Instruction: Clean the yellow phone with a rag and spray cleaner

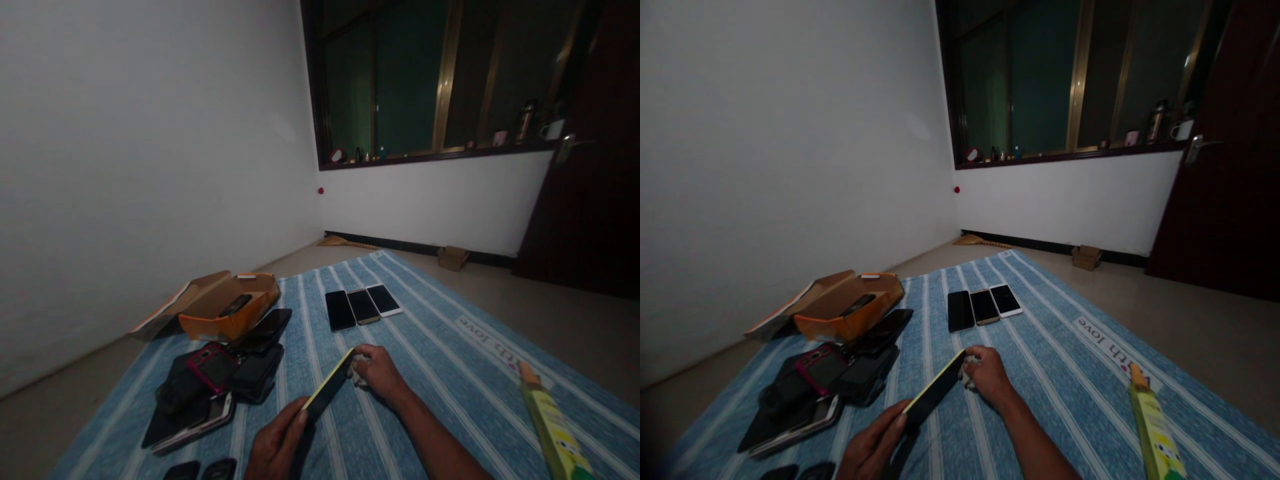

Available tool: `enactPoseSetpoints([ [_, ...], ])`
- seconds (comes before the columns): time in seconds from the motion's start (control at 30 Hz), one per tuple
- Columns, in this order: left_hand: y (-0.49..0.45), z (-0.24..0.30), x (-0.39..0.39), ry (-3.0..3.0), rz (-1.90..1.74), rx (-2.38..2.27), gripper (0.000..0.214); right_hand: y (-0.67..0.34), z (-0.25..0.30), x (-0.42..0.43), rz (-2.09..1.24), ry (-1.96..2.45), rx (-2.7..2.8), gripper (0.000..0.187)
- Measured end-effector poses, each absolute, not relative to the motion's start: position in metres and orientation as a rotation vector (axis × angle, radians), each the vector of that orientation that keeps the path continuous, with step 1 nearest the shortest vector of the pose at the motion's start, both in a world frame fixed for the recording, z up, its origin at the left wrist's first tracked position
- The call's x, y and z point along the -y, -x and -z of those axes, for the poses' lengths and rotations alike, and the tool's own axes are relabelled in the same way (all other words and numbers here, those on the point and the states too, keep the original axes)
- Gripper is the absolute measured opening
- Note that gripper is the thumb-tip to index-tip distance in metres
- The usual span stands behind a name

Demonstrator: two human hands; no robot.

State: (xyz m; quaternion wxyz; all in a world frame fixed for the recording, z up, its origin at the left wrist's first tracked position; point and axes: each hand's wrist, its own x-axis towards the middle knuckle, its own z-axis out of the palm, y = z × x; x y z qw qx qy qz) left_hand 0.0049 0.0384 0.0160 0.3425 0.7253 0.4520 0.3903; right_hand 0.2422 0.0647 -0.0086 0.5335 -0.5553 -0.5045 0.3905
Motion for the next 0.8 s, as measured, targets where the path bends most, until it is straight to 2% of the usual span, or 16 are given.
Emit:
enactPoseSetpoints([
  [0.33,-0.0034,-0.0146,-0.0409,-1.913,-1.043,-1.210,0.050,-0.2439,0.0065,-0.0653,-0.867,1.346,1.225,0.030],
  [0.8,-0.0076,-0.0222,-0.0417,-1.907,-1.078,-1.257,0.060,-0.2450,0.0139,-0.0706,-0.857,1.361,1.210,0.030],
])
